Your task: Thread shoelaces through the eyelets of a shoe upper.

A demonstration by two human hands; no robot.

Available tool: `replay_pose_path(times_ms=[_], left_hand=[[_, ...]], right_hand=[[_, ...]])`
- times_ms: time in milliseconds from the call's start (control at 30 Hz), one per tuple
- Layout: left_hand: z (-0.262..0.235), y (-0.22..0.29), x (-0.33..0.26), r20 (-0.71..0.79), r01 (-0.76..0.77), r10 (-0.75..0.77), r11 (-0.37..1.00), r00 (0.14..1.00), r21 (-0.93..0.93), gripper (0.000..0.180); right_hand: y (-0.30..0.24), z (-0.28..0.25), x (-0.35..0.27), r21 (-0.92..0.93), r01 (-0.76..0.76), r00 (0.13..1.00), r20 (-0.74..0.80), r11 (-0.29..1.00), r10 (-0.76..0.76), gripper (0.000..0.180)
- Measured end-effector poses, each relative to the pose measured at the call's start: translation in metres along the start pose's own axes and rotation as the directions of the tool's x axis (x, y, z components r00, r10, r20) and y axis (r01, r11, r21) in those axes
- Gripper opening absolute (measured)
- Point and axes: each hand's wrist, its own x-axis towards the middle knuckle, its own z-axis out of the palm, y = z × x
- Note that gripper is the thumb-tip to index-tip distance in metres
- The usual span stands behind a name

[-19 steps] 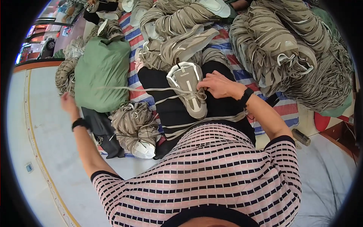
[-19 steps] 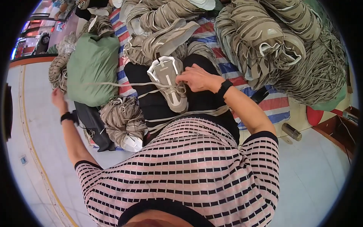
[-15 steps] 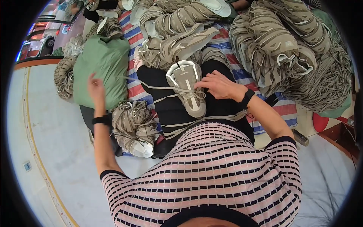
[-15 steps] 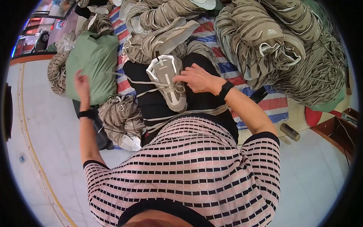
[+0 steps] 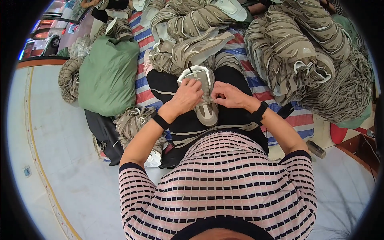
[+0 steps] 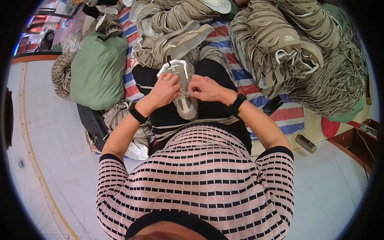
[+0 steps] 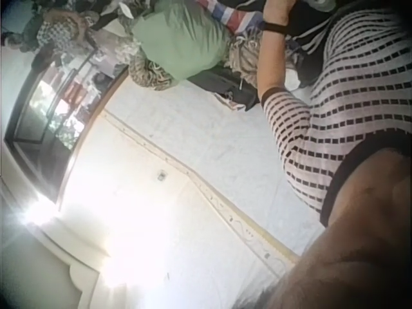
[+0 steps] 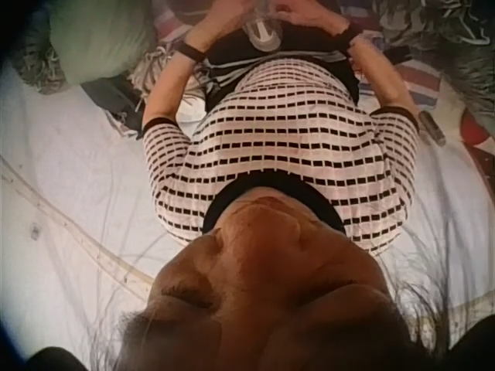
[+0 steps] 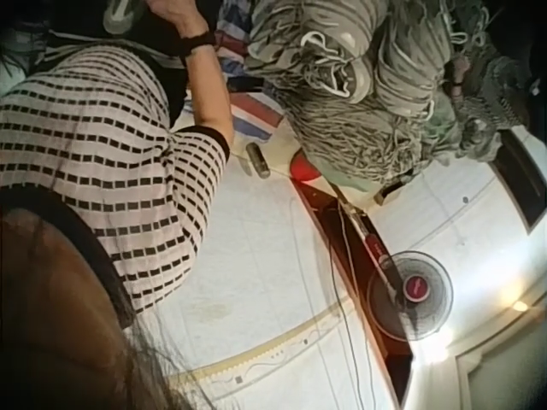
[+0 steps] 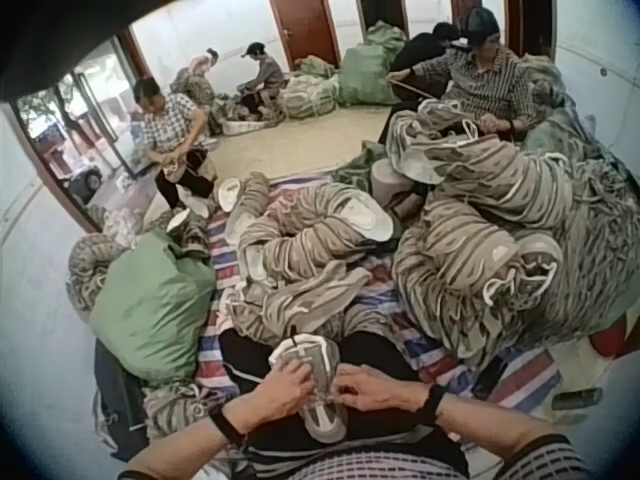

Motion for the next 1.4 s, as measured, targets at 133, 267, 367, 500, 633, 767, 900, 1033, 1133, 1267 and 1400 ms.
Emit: replay_pose_path(times_ms=[133,267,367,500,633,767,900,1033,1133,1267,1400], left_hand=[[-0.003,-0.013,-0.001,0.072,-0.048,0.053,0.997,0.996,-0.062,0.018],[-0.042,-0.056,-0.015,0.139,0.031,-0.057,0.983,0.989,0.183,0.017],[-0.058,-0.075,-0.030,0.089,0.112,-0.121,0.989,0.989,0.099,0.013],[-0.049,-0.072,-0.039,0.049,0.139,-0.135,0.985,0.990,-0.103,0.008],[-0.071,-0.035,-0.033,0.323,0.457,-0.376,0.353,0.868,-0.816,0.031],[-0.092,-0.014,-0.048,0.190,0.143,-0.422,-0.140,0.887,-0.980,0.036],[-0.111,-0.018,-0.069,-0.013,-0.212,-0.533,-0.314,0.846,-0.925,0.029],[-0.136,-0.040,-0.116,-0.150,-0.551,-0.694,-0.401,0.705,-0.732,0.026],[-0.153,-0.058,-0.160,-0.216,-0.675,-0.818,-0.257,0.533,-0.692,0.022],[-0.181,-0.065,-0.222,-0.327,-0.740,-0.843,-0.116,0.426,-0.663,0.020],[-0.234,-0.068,-0.245,-0.414,-0.708,-0.825,0.025,0.384,-0.706,0.023]], right_hand=[[0.008,-0.001,0.010,0.019,0.015,1.000,0.020,1.000,-0.015,0.016],[0.015,0.001,0.014,-0.021,0.076,0.996,0.055,0.997,-0.075,0.021],[0.020,0.002,0.014,-0.041,0.086,0.996,0.038,0.995,-0.085,0.024],[0.015,0.005,0.012,-0.019,0.059,0.998,0.018,0.998,-0.059,0.019],[-0.006,0.017,0.007,0.006,0.000,1.000,0.018,1.000,0.000,0.018],[-0.046,0.039,0.028,-0.315,-0.052,0.997,0.042,0.948,0.068,0.024],[-0.040,0.067,0.045,-0.694,0.070,0.997,0.078,0.717,-0.022,0.020],[-0.025,0.074,0.051,-0.735,0.234,0.971,0.145,0.636,-0.190,0.006],[-0.039,0.058,0.057,-0.275,0.085,0.974,0.224,0.958,-0.022,0.010],[-0.143,-0.010,0.057,0.338,-0.295,0.892,0.432,0.894,0.131,0.018],[-0.226,-0.078,0.064,0.526,-0.187,0.944,0.329,0.830,0.004,0.017]])
